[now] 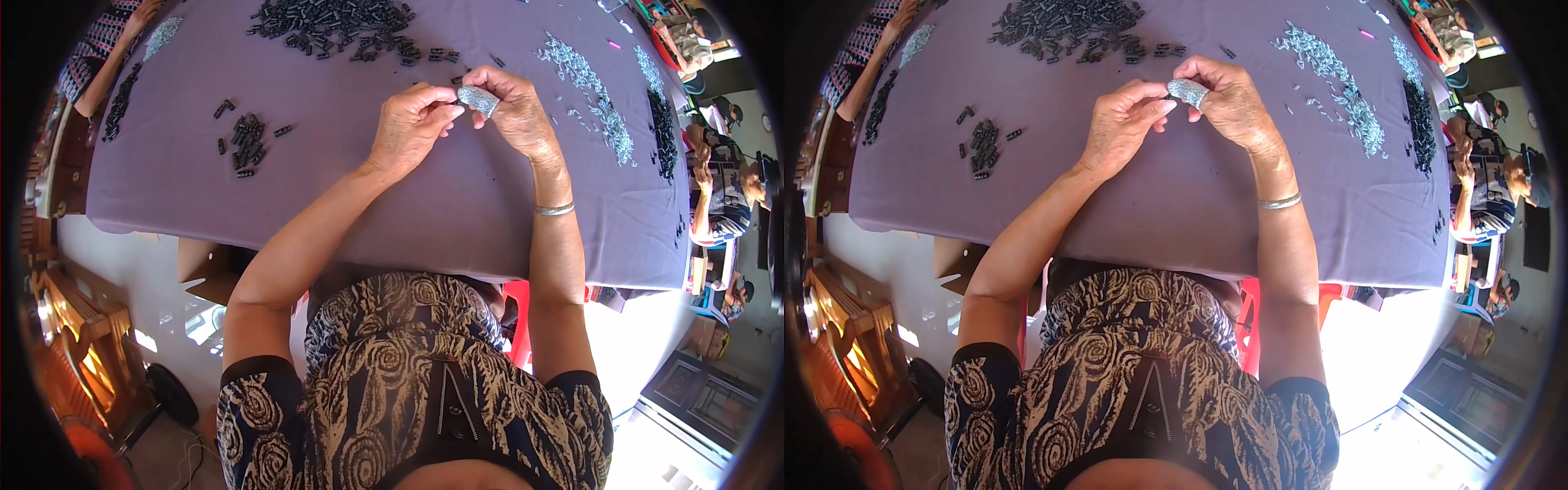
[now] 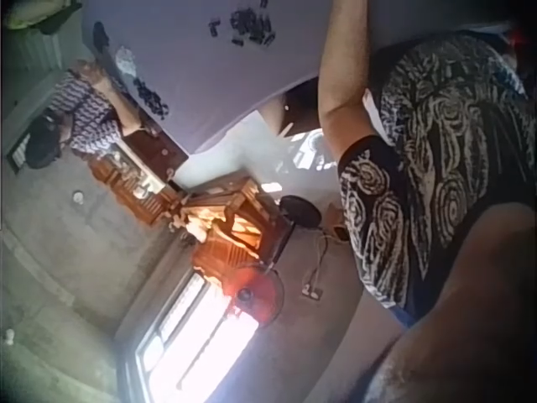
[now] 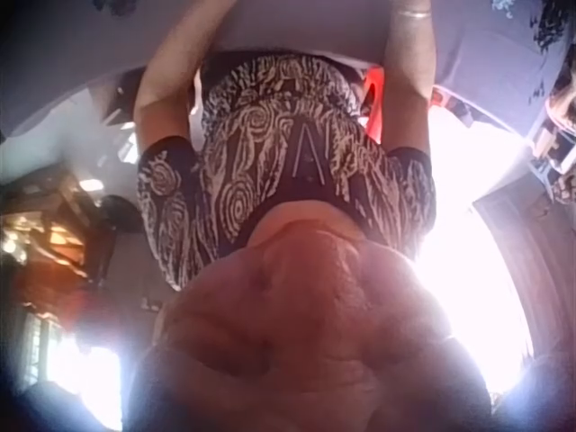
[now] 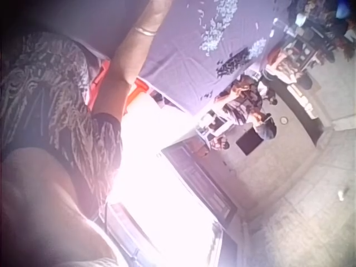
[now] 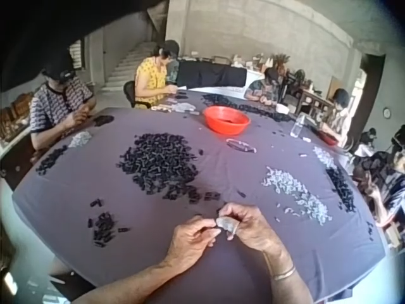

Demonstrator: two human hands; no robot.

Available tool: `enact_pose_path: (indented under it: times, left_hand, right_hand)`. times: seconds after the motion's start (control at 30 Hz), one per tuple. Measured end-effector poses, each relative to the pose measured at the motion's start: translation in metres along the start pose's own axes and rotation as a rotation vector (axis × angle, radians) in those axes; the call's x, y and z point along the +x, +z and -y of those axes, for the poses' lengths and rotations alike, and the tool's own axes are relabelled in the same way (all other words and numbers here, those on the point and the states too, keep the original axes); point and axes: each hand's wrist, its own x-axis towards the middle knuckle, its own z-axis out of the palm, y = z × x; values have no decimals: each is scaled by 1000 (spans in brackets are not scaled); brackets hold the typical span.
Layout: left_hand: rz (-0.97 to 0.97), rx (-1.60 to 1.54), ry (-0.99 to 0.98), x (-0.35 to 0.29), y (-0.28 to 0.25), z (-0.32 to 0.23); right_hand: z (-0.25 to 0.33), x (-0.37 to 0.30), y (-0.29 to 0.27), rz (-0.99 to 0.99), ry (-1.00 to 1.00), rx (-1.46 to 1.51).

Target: Sorting small black plastic tubes and silver mesh filters on a workshop table.

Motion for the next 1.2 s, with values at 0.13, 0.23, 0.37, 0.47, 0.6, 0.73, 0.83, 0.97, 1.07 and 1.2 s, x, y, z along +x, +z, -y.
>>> enact_pose_path:
  times: [0.13, 0.23, 0.37, 0.47, 0.6, 0.73, 0.83, 0.97, 1.07, 1.2]
  left_hand:
    - [-77, 49, 50, -3, 7, 2]
    - [-114, 42, 65, -2, 9, 1]
    - [-93, -32, 1, 0, 4, 6]
    - [-72, -78, -27, 1, 6, 6]
    - [-88, -89, -48, 2, 5, 2]
    - [-87, -148, -22, 0, 3, -1]
    - [-86, -184, 71, 0, 9, -8]
    - [-98, -248, 197, 2, 10, -7]
    - [-103, -284, 209, 4, 10, -5]
    - [-88, -279, 235, 4, 9, -5]
  right_hand:
    - [5, -1, 9, -84, 9, -83]
    - [6, 0, 12, -103, 41, -152]
    - [2, 3, 8, -59, 41, -7]
    - [-3, 4, 4, -32, 166, 97]
    - [-11, 3, -2, -1, 190, 391]
    - [-14, 3, -1, 15, 223, 422]
    - [-17, 3, -1, 101, 244, 406]
    - [-6, -3, 9, 165, 259, 422]
    - [-13, -3, 12, 203, 266, 446]
    - [-24, -1, 21, 122, 320, 598]
